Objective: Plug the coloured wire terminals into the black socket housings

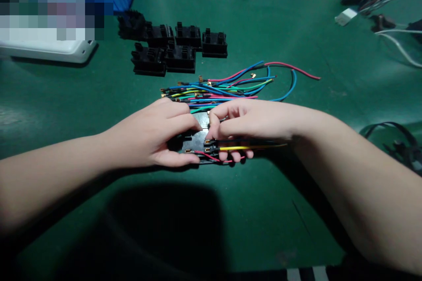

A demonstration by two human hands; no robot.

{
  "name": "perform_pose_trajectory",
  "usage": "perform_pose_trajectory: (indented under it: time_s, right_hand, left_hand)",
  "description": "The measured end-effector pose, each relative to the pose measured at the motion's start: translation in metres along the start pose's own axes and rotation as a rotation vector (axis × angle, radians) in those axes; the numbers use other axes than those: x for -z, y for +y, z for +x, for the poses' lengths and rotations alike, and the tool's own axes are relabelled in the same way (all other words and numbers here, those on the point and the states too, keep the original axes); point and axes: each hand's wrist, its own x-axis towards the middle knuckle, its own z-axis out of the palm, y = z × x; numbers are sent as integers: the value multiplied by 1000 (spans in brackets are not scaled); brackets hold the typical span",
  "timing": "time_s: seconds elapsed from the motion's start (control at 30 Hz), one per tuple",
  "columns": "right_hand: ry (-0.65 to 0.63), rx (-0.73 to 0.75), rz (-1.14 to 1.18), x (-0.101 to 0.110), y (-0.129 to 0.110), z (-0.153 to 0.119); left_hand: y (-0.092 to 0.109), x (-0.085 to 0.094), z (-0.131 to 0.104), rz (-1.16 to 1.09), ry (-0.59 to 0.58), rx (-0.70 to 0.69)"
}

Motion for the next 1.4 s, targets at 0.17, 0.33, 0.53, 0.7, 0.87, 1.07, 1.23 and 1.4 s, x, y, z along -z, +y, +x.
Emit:
perform_pose_trajectory:
  time_s: [0.17,0.33,0.53,0.7,0.87,1.07,1.23,1.4]
  right_hand:
    - [-40,2,22,7,2,-1]
    - [-38,42,36,8,5,0]
    - [-28,29,66,9,5,0]
    - [-36,53,58,8,4,0]
    - [-50,74,51,10,7,1]
    - [-61,82,63,9,6,1]
    - [-51,85,51,9,5,0]
    - [-52,75,48,10,7,2]
  left_hand:
    - [0,5,-2,-12,32,-59]
    - [0,11,-4,-95,42,-188]
    - [-1,11,-3,-137,37,-212]
    - [0,12,-1,-159,51,-220]
    - [2,14,-1,-159,45,-207]
    - [2,16,0,-149,38,-210]
    - [2,16,0,-154,39,-208]
    - [1,13,0,-285,75,-217]
